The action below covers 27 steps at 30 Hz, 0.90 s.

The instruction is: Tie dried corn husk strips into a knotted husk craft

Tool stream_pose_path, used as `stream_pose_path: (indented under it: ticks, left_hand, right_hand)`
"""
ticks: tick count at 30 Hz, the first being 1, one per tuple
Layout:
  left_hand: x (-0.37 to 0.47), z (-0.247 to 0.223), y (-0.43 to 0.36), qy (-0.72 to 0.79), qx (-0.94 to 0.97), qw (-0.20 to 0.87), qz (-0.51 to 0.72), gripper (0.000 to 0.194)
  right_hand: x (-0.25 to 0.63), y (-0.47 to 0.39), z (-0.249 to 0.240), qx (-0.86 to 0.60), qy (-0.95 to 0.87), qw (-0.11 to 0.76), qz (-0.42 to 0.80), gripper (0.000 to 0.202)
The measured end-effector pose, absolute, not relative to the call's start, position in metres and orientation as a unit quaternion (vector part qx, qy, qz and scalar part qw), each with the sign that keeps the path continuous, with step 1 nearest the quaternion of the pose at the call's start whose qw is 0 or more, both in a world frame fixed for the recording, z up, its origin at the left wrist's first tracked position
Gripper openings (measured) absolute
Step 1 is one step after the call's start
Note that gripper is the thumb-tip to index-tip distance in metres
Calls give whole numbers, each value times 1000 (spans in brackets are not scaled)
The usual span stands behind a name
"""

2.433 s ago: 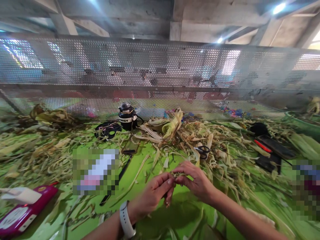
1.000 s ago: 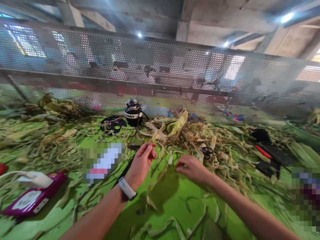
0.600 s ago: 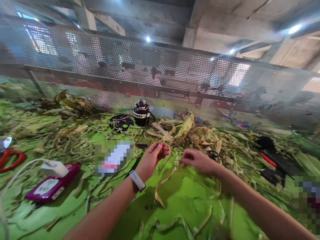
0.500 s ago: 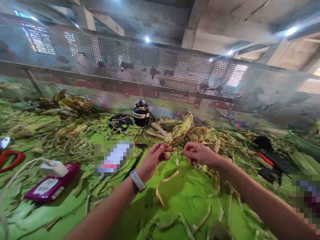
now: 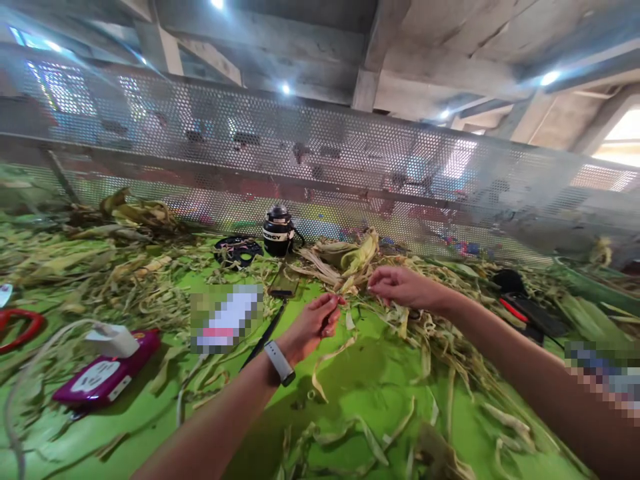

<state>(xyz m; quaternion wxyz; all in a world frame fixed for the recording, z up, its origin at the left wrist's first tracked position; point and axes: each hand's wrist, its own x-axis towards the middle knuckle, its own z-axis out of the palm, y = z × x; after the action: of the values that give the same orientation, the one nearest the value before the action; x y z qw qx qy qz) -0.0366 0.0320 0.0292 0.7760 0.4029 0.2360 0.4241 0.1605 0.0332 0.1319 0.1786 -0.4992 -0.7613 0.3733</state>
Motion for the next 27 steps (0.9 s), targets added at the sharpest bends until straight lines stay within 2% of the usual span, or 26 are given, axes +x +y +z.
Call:
stream_pose_path:
  ticks: [7, 12, 16, 23, 27]
  left_hand:
    - [-47, 31, 40, 238, 416, 795, 372, 22]
    - [-46, 33, 36, 227, 426, 810, 333, 24]
    - [-42, 31, 34, 229, 423, 812, 332, 24]
    - [-35, 25, 30, 254, 428, 803, 327, 20]
    - [-36, 24, 33, 266, 436, 797, 321, 22]
  right_hand:
    - [214, 15, 145, -546, -731, 186, 364, 33]
    - [235, 9, 117, -532, -723, 122, 423, 33]
    - [223, 5, 89, -513, -773, 110, 357, 35]
    - [154, 5, 57, -415, -758, 207, 458, 43]
    - [145, 9, 47, -437, -700, 239, 511, 45]
